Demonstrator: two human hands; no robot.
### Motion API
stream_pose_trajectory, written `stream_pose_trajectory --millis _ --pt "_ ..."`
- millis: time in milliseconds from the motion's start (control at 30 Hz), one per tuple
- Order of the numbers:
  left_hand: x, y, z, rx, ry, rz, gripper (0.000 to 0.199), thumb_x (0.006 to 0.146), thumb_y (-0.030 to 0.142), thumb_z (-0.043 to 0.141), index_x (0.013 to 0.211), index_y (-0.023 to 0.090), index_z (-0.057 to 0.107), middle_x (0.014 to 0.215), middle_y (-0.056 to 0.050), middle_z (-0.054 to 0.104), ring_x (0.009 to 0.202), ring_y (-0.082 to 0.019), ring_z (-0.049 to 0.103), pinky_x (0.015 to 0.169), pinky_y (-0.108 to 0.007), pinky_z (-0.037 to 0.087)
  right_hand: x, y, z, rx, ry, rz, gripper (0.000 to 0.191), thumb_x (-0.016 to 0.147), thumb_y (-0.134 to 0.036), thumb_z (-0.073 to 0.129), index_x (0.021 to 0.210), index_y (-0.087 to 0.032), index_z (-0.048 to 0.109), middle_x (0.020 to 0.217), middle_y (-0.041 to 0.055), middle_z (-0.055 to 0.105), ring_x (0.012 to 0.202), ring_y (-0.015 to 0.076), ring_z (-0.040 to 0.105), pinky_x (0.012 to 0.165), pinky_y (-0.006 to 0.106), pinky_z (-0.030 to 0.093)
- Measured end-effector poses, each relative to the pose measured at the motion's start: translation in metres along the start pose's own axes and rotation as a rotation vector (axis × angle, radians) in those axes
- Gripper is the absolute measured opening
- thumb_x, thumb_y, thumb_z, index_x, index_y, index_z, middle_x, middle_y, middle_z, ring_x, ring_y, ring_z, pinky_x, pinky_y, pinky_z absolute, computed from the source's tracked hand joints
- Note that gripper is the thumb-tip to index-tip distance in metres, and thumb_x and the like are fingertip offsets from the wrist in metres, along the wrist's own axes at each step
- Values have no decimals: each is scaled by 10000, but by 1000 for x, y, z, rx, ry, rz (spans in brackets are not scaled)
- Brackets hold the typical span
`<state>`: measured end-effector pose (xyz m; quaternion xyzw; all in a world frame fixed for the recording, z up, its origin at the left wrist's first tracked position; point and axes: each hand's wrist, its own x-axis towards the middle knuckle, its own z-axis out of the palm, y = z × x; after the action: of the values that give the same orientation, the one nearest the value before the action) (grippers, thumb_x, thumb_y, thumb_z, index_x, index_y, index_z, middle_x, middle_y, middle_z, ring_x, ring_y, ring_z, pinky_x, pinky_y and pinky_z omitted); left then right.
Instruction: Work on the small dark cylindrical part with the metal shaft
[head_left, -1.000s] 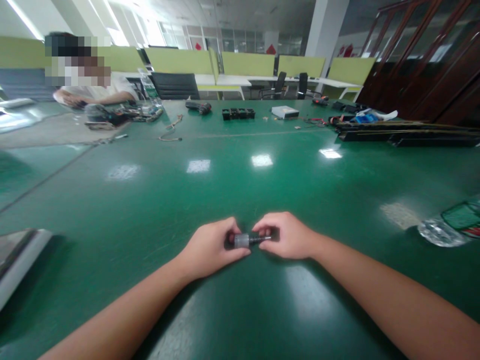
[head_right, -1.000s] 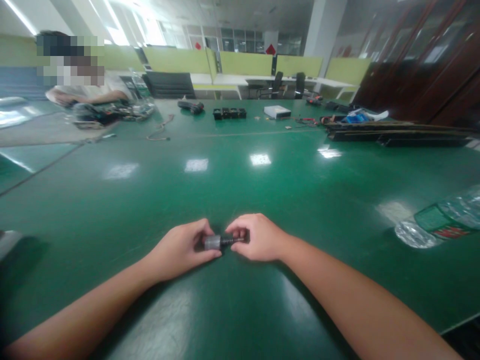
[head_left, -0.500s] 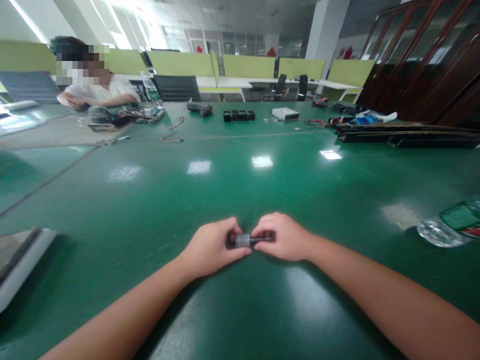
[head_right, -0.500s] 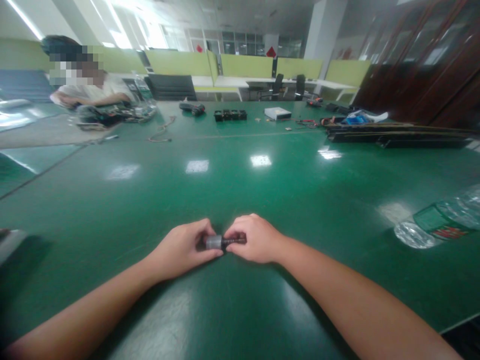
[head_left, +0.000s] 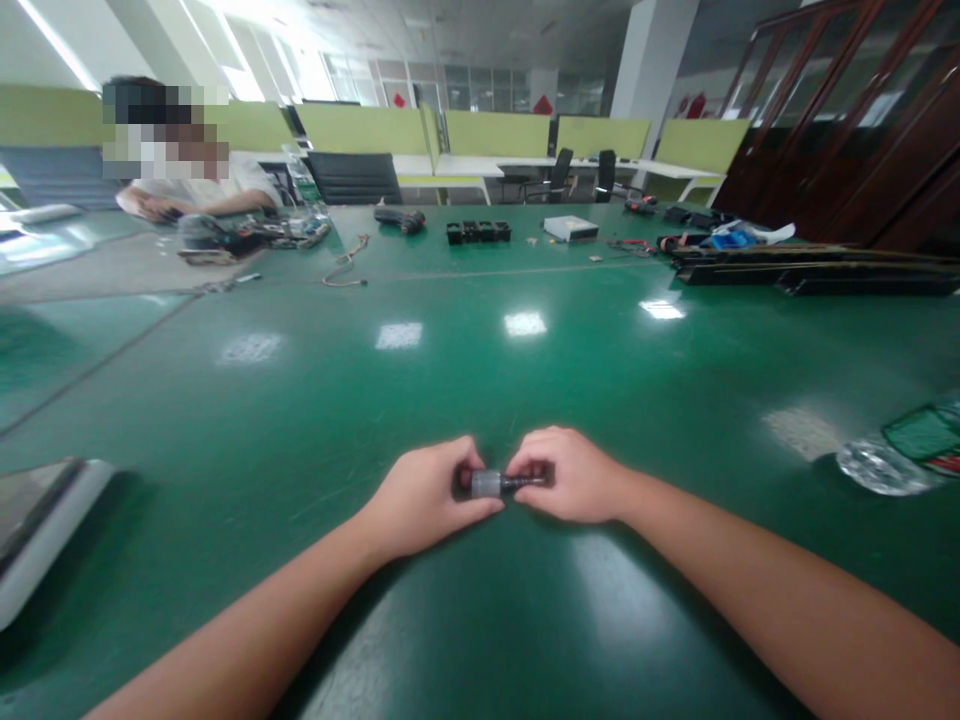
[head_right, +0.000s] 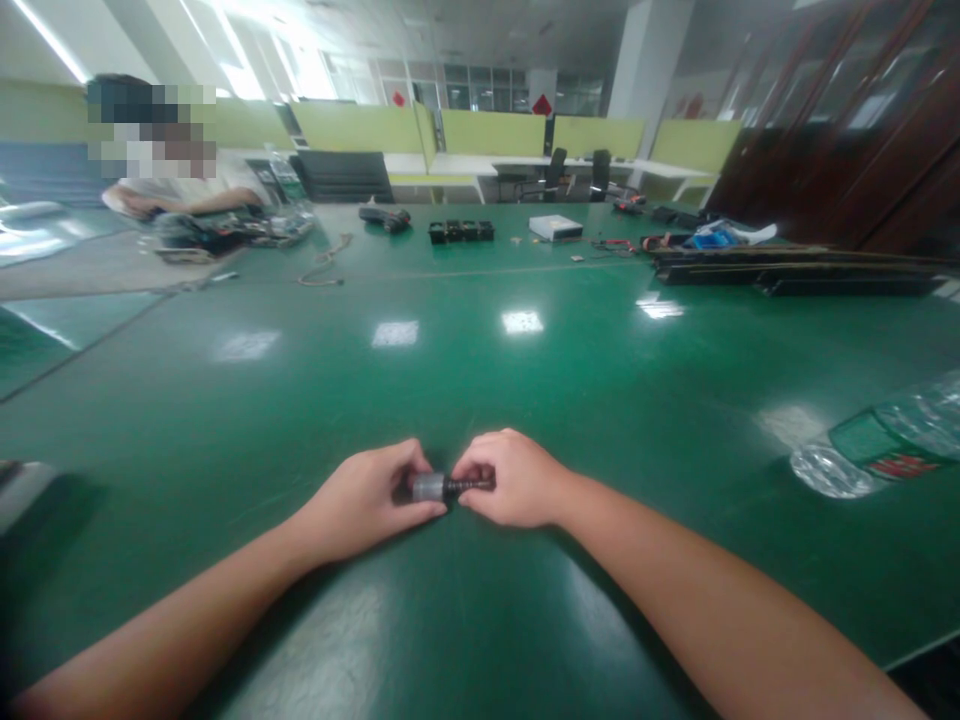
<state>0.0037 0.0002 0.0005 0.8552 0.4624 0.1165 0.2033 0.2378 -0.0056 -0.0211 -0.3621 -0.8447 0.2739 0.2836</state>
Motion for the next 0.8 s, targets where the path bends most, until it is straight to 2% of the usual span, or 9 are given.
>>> stream_pose_trajectory --millis 433,800 --pt "-1 -2 2 -6 15 9 291 760 473 707 856 221 595 747 21 665 644 -164 603 589 -254 382 0 -4 -1 0 8 30 102 757 -190 751 855 -173 730 748 3 661 654 114 586 638 228 432" --pt "-1 -1 1 -13 0 6 312 766 490 715 860 222 587 762 21 670 657 -166 608 595 -253 379 -2 -3 -3 -36 19 19 113 738 -186 757 846 -174 725 756 7 665 676 125 587 654 236 431"
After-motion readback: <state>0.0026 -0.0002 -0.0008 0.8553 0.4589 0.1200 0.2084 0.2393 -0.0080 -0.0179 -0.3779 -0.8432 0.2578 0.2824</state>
